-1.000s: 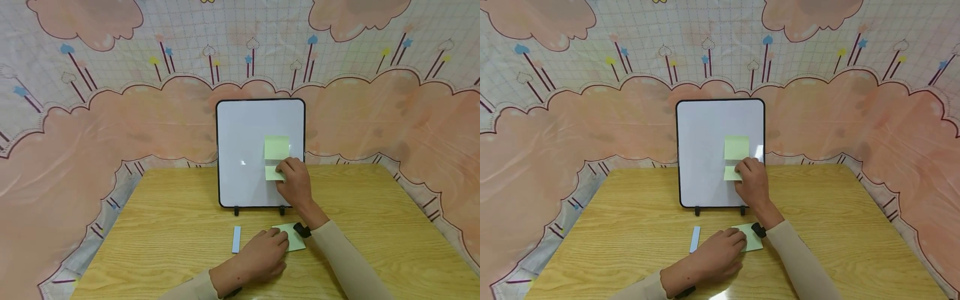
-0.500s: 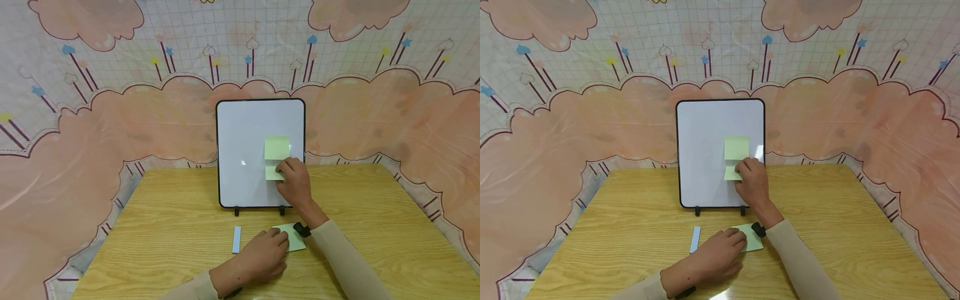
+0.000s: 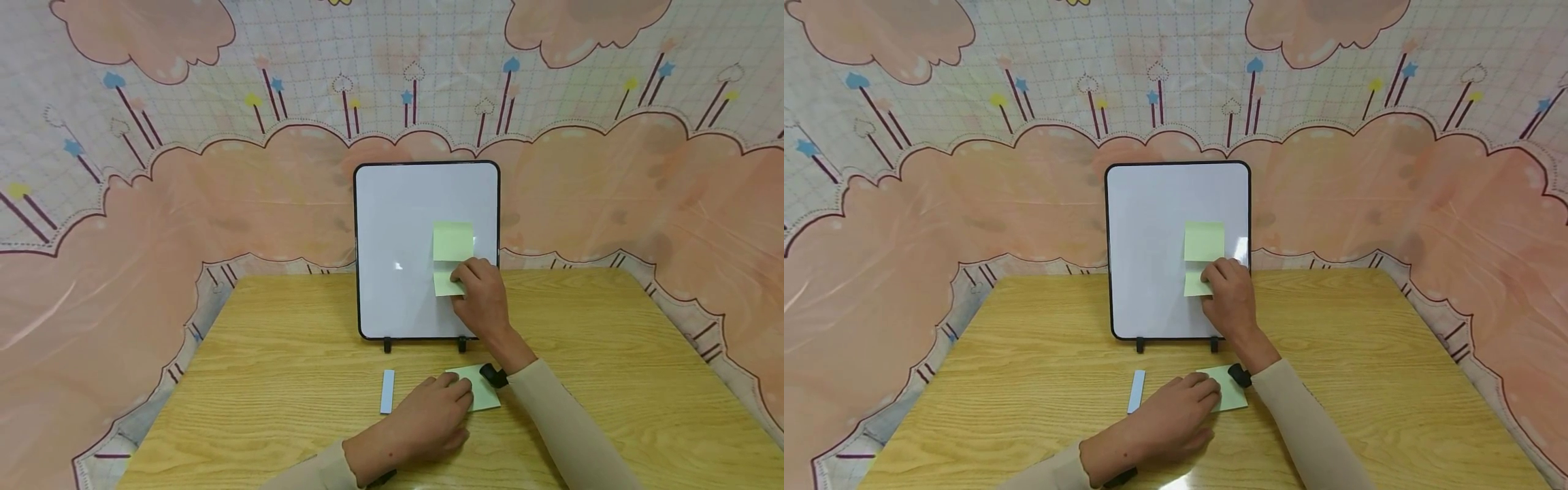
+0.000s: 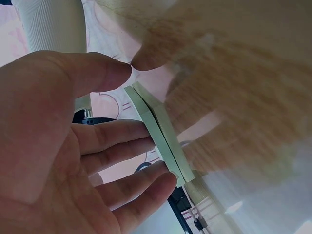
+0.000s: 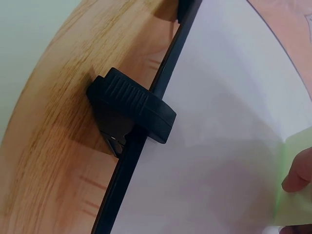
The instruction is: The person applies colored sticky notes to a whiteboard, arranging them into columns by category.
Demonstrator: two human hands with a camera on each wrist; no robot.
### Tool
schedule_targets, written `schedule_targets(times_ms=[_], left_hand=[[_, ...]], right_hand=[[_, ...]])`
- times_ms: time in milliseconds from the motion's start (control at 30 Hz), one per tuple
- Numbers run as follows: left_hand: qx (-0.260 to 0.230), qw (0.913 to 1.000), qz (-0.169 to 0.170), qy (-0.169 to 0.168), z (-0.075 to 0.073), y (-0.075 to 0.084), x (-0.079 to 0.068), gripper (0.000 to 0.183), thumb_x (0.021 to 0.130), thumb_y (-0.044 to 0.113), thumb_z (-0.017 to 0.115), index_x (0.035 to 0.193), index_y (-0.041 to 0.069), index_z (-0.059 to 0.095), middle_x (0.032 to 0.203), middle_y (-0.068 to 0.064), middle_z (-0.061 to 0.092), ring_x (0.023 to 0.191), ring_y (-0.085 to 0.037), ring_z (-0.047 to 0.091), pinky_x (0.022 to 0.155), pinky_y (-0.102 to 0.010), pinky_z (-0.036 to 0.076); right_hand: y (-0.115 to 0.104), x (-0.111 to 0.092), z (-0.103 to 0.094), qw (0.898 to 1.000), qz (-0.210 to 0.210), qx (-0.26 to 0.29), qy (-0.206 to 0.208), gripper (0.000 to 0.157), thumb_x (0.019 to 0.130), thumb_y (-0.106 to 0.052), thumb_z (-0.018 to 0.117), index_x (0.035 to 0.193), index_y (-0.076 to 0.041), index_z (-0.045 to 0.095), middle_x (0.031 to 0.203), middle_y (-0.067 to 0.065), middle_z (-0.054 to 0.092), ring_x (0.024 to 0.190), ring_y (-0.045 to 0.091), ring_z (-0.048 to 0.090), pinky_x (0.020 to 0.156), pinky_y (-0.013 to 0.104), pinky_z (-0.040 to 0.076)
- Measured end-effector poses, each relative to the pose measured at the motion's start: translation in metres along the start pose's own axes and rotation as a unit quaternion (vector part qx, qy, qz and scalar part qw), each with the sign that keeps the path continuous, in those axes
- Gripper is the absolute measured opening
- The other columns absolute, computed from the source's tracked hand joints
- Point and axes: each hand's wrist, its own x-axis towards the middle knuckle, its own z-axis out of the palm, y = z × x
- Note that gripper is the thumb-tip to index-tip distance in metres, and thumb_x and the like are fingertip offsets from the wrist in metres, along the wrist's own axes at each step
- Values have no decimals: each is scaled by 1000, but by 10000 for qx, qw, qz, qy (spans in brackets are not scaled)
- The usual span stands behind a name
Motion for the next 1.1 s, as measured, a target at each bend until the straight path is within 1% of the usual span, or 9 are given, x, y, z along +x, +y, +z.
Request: schedule_targets(times_ms=[300, 433, 600, 700, 900, 967, 1100], left_hand=[[87, 10000, 16, 26, 1, 0, 0, 46, 100, 49, 69, 131, 15, 70, 136, 3, 62, 130, -20, 59, 97, -32, 55], [67, 10000, 12, 49, 2, 0, 0, 45, 100, 49, 69, 131, 15, 70, 135, 3, 62, 130, -20, 59, 97, -32, 55], [29, 9999, 16, 94, 2, 0, 0, 43, 100, 47, 70, 130, 15, 70, 134, 4, 62, 129, -20, 59, 97, -32, 55], [28, 9999, 20, 113, 3, 0, -1, 43, 100, 47, 70, 129, 15, 70, 134, 4, 62, 129, -20, 59, 97, -32, 55], [48, 9999, -1, 101, 4, 0, -1, 43, 100, 47, 69, 130, 15, 69, 135, 4, 62, 129, -20, 58, 97, -32, 55], [31, 9999, -3, 129, 5, 1, -1, 43, 100, 47, 69, 129, 15, 69, 135, 4, 62, 129, -20, 58, 97, -32, 55], [36, 9999, 9, 168, 6, 1, -1, 42, 100, 46, 69, 129, 16, 69, 134, 4, 62, 129, -20, 58, 97, -31, 54]], right_hand=[[2, -2, 2, 9999, 17, -57, -90, 24, 73, 16, 73, 85, -4, 68, 92, 11, 65, 87, 35, 61, 83, 49, 53], [3, -3, 2, 9998, 55, -82, -184, 25, 73, 15, 76, 87, -4, 69, 94, 11, 66, 89, 35, 62, 84, 49, 53], [3, -6, 2, 9996, 16, -94, -284, 26, 73, 11, 83, 89, -4, 71, 98, 11, 65, 93, 35, 62, 85, 50, 53], [1, -7, 1, 9992, 31, -106, -393, 27, 73, 9, 86, 93, -4, 72, 103, 12, 65, 97, 36, 61, 86, 50, 53], [-2, -10, 0, 9980, 24, -191, -609, 28, 77, 4, 84, 101, -3, 72, 112, 14, 64, 102, 37, 60, 87, 50, 53], [-2, -10, -1, 9977, -20, -233, -635, 31, 76, 4, 84, 104, -2, 72, 114, 15, 64, 105, 37, 60, 88, 50, 53], [-3, -13, -3, 9968, -114, -315, -719, 38, 73, 2, 83, 109, -1, 73, 120, 16, 64, 112, 37, 60, 93, 51, 52]])
